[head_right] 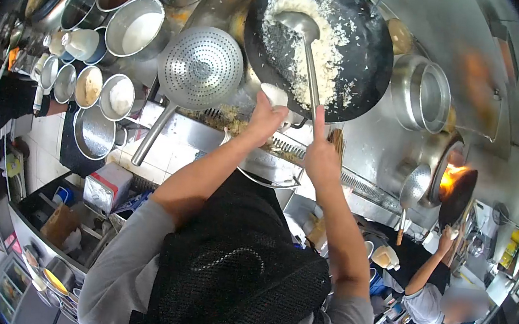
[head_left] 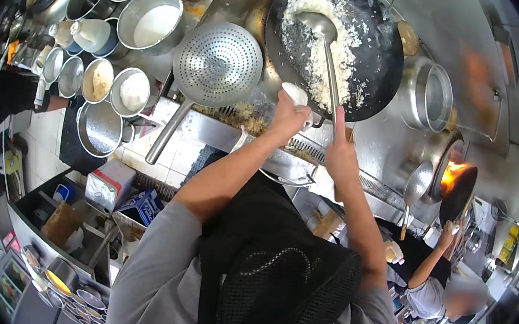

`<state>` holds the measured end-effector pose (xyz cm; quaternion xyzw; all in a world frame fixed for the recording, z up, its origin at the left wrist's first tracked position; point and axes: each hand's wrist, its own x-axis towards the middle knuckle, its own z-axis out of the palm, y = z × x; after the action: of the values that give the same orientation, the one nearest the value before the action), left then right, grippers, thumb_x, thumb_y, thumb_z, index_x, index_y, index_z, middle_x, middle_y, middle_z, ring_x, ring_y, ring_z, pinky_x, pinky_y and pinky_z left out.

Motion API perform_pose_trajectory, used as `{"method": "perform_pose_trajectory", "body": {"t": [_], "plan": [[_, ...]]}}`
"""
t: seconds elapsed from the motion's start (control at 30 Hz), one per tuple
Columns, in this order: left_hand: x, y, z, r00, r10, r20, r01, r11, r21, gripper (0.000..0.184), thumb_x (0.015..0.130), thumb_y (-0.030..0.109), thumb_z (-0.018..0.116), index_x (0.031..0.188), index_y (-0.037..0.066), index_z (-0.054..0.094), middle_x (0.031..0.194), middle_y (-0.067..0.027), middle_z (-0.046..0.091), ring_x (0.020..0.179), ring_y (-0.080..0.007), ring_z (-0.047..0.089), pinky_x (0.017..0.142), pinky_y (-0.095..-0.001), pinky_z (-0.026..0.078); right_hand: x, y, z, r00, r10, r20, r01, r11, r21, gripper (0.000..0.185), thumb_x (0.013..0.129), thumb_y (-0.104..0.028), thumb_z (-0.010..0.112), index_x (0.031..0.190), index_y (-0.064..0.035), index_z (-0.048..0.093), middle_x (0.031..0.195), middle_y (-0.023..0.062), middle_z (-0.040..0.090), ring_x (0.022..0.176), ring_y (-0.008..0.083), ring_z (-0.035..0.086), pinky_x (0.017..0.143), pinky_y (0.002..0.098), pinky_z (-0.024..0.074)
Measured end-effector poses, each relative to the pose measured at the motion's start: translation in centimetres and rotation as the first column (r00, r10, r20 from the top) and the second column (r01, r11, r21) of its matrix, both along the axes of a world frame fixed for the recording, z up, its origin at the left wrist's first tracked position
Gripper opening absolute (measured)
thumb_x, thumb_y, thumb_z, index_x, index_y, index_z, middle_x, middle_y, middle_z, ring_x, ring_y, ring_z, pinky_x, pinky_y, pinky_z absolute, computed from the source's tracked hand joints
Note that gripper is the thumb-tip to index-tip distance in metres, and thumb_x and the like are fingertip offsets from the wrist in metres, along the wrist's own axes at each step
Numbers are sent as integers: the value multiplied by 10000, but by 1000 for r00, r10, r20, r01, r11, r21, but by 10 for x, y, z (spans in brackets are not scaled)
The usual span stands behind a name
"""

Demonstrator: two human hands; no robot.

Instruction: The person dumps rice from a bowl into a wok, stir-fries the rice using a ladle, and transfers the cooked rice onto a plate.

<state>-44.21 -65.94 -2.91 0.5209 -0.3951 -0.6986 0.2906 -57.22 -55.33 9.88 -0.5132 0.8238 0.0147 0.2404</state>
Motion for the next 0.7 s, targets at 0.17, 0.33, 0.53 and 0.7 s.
{"method": "perform_pose_trajectory", "body": {"t": [0.17,0.33,0.53,0.7], "plan": [[-2,-2,-8,1000,-27,-5,27,999,-29,630,880,116,669,1393,-79,361,1273,-209,585,1138,-274,607,1001,-381,511,-17,57,57,993,42,-114,-19,980,198,1002,867,47,541,1701,-351,154,787,335,678,734,510,690,682,615,508],[-7,6,-12,997,15,-71,-14,1000,11,606,883,76,647,1395,-85,367,1307,-215,574,1190,-273,584,1048,-384,484,-21,72,106,983,113,-148,-58,942,330,995,900,-4,547,1701,-366,82,849,286,712,786,462,720,697,584,542],[1,0,2,997,10,-75,-14,999,-52,618,889,54,642,1413,-91,348,1342,-221,566,1212,-283,578,1068,-375,476,-13,-9,-4,994,-39,-105,46,997,60,934,928,-13,509,1699,-350,104,868,355,700,825,542,697,762,633,512],[6,-3,14,995,-18,-97,21,999,27,642,894,48,641,1440,-90,332,1339,-221,564,1214,-279,577,1073,-380,473,-39,77,91,977,130,-169,-67,939,338,1030,900,31,545,1702,-383,49,864,272,727,731,470,719,684,596,550]]}}
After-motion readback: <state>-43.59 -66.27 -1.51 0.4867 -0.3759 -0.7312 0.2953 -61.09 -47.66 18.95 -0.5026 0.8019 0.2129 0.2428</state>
